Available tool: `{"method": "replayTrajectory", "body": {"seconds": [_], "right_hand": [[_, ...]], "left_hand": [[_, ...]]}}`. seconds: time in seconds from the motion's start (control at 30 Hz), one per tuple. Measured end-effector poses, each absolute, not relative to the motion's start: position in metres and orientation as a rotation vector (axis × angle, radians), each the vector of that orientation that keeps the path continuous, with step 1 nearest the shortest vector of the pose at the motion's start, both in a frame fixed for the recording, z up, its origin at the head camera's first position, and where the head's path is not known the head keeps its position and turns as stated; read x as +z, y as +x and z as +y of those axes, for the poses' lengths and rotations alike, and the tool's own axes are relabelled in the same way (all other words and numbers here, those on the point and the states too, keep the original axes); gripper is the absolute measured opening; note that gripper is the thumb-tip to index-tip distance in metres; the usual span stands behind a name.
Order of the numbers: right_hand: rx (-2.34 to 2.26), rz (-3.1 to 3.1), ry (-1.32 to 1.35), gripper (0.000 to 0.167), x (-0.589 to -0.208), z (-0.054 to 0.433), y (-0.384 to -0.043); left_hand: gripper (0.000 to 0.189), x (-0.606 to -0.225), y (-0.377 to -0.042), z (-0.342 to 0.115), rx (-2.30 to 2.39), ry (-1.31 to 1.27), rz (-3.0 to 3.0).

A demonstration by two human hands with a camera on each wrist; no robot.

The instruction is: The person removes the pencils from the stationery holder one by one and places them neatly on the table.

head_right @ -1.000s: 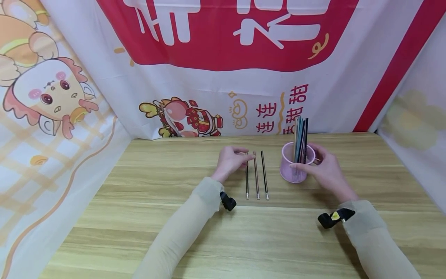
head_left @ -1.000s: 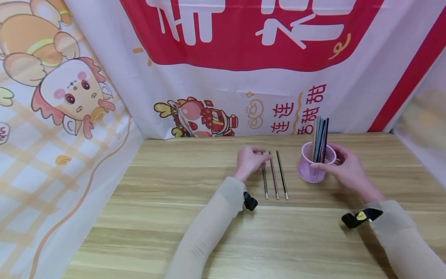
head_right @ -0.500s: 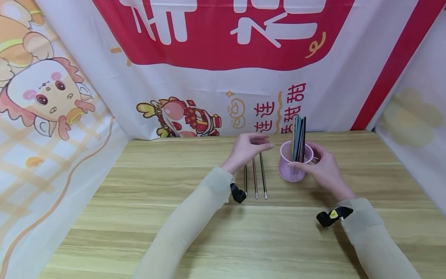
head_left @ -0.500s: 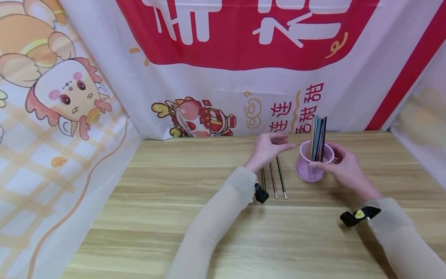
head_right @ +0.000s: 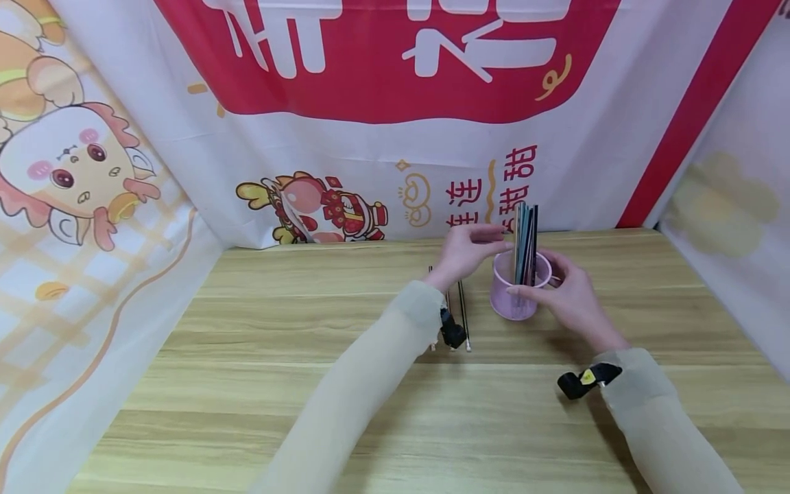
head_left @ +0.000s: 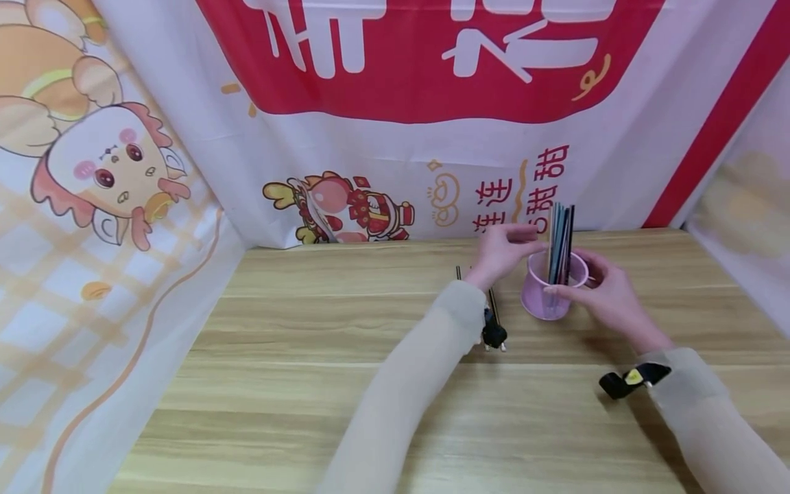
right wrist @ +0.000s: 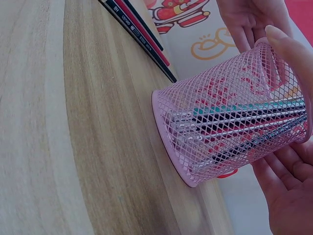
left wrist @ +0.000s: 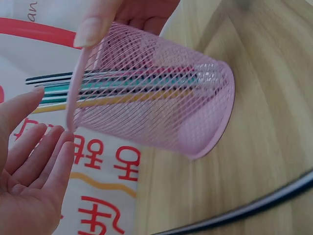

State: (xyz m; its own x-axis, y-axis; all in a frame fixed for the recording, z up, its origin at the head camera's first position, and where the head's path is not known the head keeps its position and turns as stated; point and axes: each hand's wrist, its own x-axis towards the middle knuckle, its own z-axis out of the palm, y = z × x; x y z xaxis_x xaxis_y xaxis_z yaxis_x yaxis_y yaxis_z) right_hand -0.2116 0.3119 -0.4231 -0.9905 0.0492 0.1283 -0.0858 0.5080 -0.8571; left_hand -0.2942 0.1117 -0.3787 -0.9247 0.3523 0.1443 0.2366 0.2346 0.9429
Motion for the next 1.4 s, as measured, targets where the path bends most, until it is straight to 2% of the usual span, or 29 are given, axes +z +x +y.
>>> {"method": "replayTrajectory", "body": {"seconds": [0.67, 1.4], "right_hand": [[1.467, -2.623, 0.009, 0.089, -0.425, 0.312, -0.213], [1.462, -2.629, 0.016, 0.088, -0.424, 0.312, -0.213]], "left_hand": [[0.028, -0.407, -0.292, 0.13, 1.91, 0.452, 2.366], [0.031, -0.406, -0.294, 0.134, 1.878, 0.476, 2.374]]}}
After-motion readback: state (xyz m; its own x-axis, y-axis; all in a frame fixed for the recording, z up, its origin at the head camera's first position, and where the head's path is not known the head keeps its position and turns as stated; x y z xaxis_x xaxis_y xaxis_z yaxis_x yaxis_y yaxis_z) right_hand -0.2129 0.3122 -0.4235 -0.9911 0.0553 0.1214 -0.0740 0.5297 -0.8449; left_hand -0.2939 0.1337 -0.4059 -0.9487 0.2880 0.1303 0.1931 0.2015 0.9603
